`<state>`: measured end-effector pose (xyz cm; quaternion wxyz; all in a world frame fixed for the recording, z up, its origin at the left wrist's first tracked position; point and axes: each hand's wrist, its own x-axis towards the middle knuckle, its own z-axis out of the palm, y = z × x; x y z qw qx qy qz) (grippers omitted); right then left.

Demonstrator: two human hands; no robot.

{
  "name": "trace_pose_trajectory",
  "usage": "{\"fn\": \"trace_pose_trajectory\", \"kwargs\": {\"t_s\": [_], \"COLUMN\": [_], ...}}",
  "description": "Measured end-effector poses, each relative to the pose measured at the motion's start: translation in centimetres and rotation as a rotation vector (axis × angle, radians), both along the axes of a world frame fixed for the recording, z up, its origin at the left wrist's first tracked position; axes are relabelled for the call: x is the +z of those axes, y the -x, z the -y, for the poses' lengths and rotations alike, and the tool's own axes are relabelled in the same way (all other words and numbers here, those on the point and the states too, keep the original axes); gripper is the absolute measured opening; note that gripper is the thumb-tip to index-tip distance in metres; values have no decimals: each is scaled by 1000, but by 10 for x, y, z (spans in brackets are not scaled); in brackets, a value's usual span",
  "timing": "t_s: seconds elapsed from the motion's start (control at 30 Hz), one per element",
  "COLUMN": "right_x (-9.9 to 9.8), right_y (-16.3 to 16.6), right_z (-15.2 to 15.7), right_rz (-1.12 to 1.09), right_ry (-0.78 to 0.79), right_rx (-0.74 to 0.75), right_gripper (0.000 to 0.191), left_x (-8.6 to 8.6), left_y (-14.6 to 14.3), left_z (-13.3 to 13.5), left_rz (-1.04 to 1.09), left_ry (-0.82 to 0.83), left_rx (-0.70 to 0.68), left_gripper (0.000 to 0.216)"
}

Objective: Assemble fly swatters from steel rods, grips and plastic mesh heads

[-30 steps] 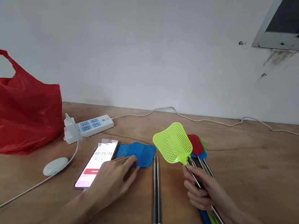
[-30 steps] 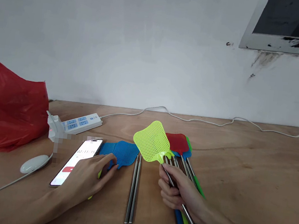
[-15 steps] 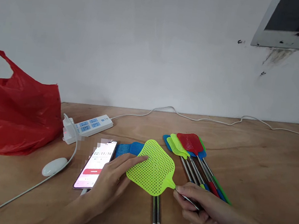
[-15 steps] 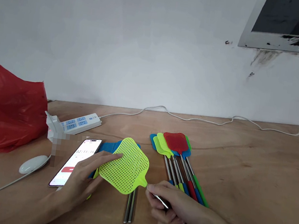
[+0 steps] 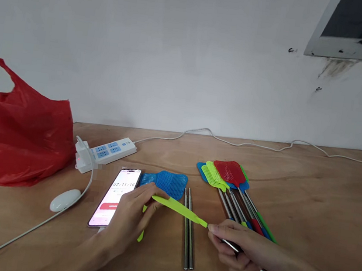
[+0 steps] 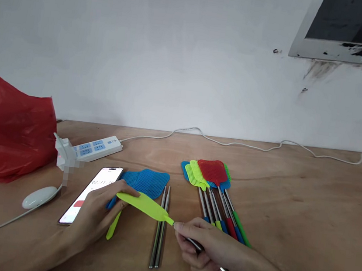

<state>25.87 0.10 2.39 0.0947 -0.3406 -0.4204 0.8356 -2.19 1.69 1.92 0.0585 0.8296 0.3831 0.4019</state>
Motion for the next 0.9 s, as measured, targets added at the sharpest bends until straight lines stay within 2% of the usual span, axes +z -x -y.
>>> {"fn": "trace_pose_trajectory", "kwargs": {"t_s": [0.1, 0.17, 0.2, 0.3, 0.37, 0.43, 0.53, 0.67, 0.77, 0.9], "right_x": [-2, -4, -5, -7, -5, -3, -1, -6, -9, -10], "right_y": [-4, -5, -5, -2, 0, 1, 0, 0, 1, 2], "right_z": [-2, -4, -5, -7, -6, -5, 0, 5, 7, 4], "right_rz": [-7, -50, -82, -158, -158, -121, -66, -59, -30, -7], "right_ry": [3, 7, 6, -46, -139, -240, -309, -313, -340, -334], "right_rx": [-34, -111, -169, -400, -553, -643, -612, -423, -346, -435], "right_gripper": [48, 46, 45, 40, 35, 28, 23, 34, 41, 47], "left_x": [2, 3, 3, 3, 1, 0, -3, -7, -10, -9], "left_y": [5, 10, 11, 10, 4, -3, -11, -15, -15, -13], "left_z": [-8, -14, -16, -15, -11, -5, 2, 6, 5, 1], "left_rz": [85, 158, 183, 212, 213, 234, 307, 345, 361, 469], "left_ry": [51, 89, 128, 226, 298, 391, 600, 824, 879, 835], "left_rx": [161, 259, 263, 143, 70, 44, -18, -114, -120, -54], "left_gripper": [22, 27, 26, 25, 27, 32, 37, 37, 35, 45]}}
